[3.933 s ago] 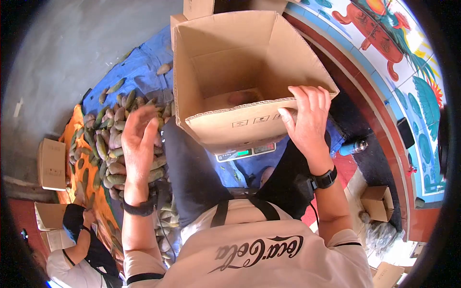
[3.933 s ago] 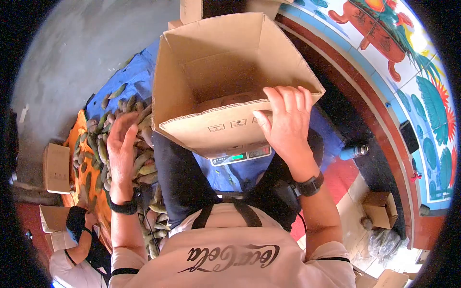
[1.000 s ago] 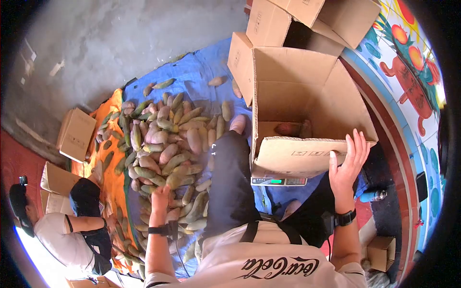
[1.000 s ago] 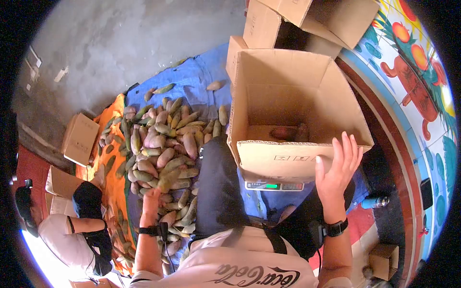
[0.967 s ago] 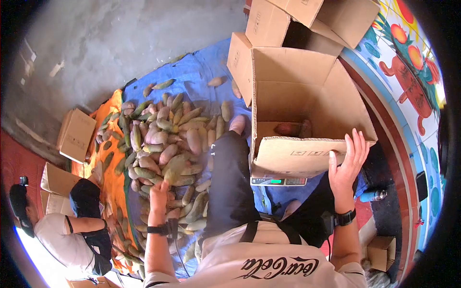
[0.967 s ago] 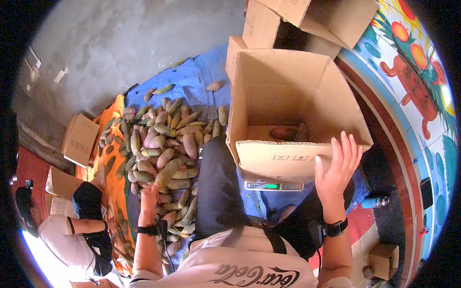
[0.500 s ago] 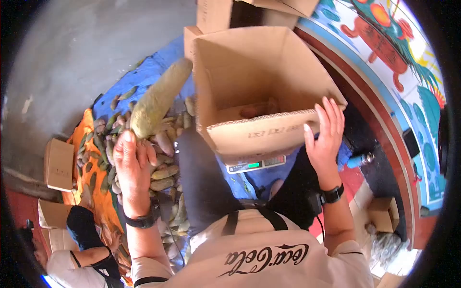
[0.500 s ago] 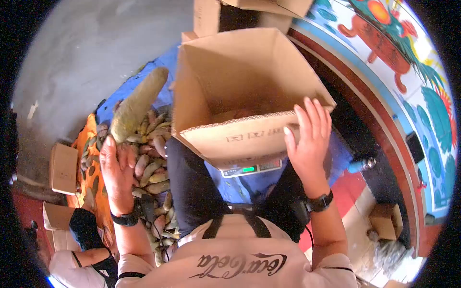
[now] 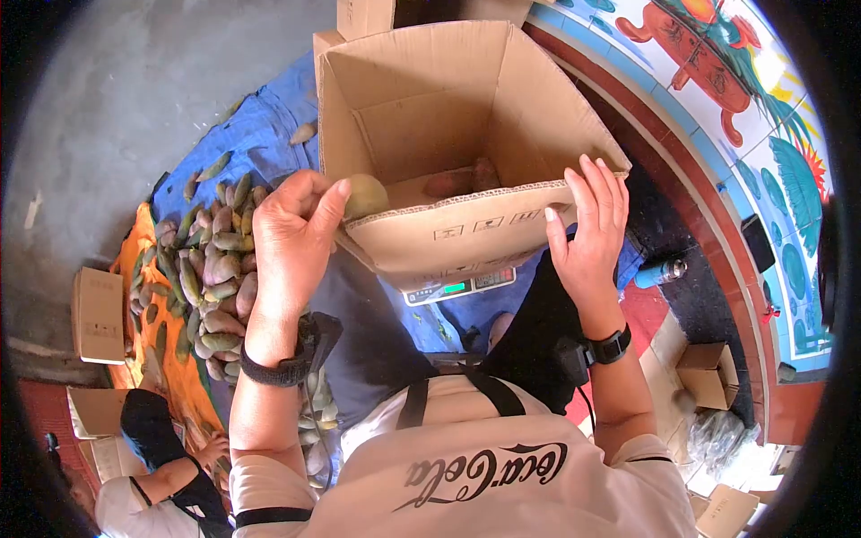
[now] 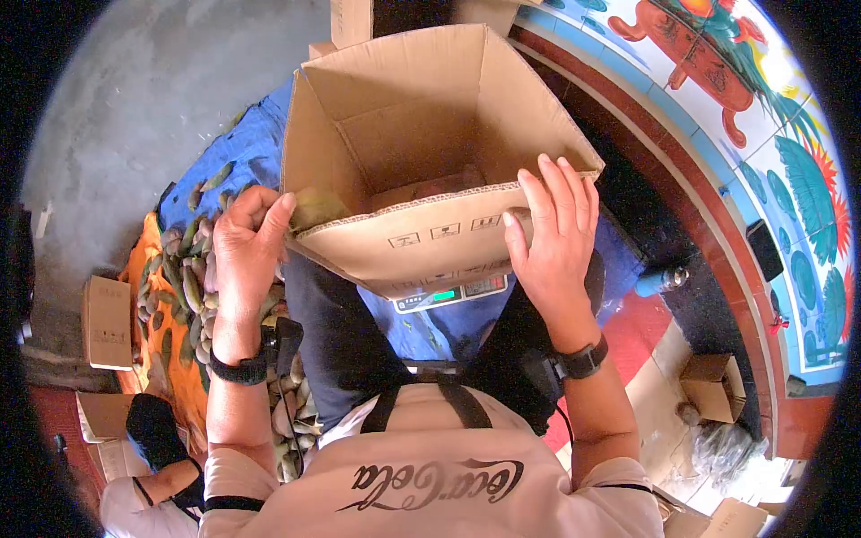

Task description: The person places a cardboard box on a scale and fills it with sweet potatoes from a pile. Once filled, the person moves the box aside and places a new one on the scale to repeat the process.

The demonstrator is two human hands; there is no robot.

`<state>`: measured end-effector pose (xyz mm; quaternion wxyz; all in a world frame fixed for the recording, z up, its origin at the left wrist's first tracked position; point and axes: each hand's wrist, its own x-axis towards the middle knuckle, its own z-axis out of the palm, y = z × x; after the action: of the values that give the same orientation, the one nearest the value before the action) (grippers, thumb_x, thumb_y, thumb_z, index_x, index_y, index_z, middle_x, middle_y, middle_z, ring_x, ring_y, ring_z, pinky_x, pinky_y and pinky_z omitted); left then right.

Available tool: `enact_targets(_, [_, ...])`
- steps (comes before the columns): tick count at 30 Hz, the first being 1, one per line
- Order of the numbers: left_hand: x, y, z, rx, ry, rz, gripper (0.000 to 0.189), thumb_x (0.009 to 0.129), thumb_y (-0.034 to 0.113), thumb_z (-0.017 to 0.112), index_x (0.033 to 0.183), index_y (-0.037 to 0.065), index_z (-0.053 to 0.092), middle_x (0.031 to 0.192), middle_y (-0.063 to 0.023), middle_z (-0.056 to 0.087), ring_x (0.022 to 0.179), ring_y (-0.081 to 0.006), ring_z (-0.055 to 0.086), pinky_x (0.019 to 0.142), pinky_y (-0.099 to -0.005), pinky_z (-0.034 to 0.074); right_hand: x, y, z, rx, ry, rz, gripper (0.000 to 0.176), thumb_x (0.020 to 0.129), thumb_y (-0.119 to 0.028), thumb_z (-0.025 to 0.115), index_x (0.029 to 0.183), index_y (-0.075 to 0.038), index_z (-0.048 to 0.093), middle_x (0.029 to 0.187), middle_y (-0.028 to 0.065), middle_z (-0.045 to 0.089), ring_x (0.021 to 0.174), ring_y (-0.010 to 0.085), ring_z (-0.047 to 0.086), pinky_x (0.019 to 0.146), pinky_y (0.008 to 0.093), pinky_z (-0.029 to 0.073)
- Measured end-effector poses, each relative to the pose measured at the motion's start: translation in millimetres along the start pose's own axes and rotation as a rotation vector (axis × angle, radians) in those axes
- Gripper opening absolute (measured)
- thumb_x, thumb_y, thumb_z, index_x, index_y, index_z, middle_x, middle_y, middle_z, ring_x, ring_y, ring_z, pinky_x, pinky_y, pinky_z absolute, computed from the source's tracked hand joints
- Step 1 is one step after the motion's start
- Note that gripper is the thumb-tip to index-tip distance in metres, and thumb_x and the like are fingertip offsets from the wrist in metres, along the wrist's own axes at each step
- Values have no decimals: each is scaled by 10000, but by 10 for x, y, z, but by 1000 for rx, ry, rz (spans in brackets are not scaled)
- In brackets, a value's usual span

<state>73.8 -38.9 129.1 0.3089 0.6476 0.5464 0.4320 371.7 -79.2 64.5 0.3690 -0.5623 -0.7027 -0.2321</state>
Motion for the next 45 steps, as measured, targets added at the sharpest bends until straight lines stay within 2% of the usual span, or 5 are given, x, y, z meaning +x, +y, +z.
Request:
enact_targets(23, [-1753, -3338, -1175, 225, 570, -442, 147, 859, 154, 586, 814, 16, 611, 662, -86, 605, 585, -179, 586, 569, -332, 461, 11, -41, 153, -51, 10, -38, 575, 774, -85, 618, 1306, -6, 411, 1394, 198, 394, 1315, 392, 326, 1091, 511, 237])
enact_targets(31, [-3120, -4262, -1334, 735, 319, -842, 261, 846, 250, 528, 869, 30, 667, 871, -169, 670, 875, -323, 649, 742, -419, 509, 20, -60, 210, -69, 34, -56, 555, 799, -72, 584, 1314, 18, 398, 1399, 212, 391, 1320, 398, 325, 1101, 502, 226])
enact_targets(33, [-3336, -4352, -1312, 1096, -306, -875, 256, 850, 268, 562, 976, 79, 681, 1014, -157, 669, 929, -297, 641, 782, -401, 508, 20, -67, 205, -73, 31, -67, 555, 801, -71, 584, 1315, 24, 396, 1400, 214, 389, 1322, 396, 323, 1103, 501, 223])
enact_targets(36, [-4218, -5463, -1289, 1052, -155, -877, 305, 811, 292, 548, 990, 87, 687, 958, -157, 676, 943, -352, 630, 868, -396, 500, 14, -66, 194, -82, 18, -73, 548, 837, -52, 572, 1341, 11, 367, 1423, 200, 367, 1342, 375, 305, 1123, 496, 196])
enact_targets(45, [-3806, -4136, -1168, 787, 388, -1407, 611, 715, 236, 674, 1250, 23, 470, 1270, -249, 469, 1198, -368, 460, 1024, -400, 389, 40, -72, 197, -122, 25, -133, 539, 858, -69, 568, 1347, 19, 359, 1415, 205, 373, 1331, 376, 320, 1114, 495, 221])
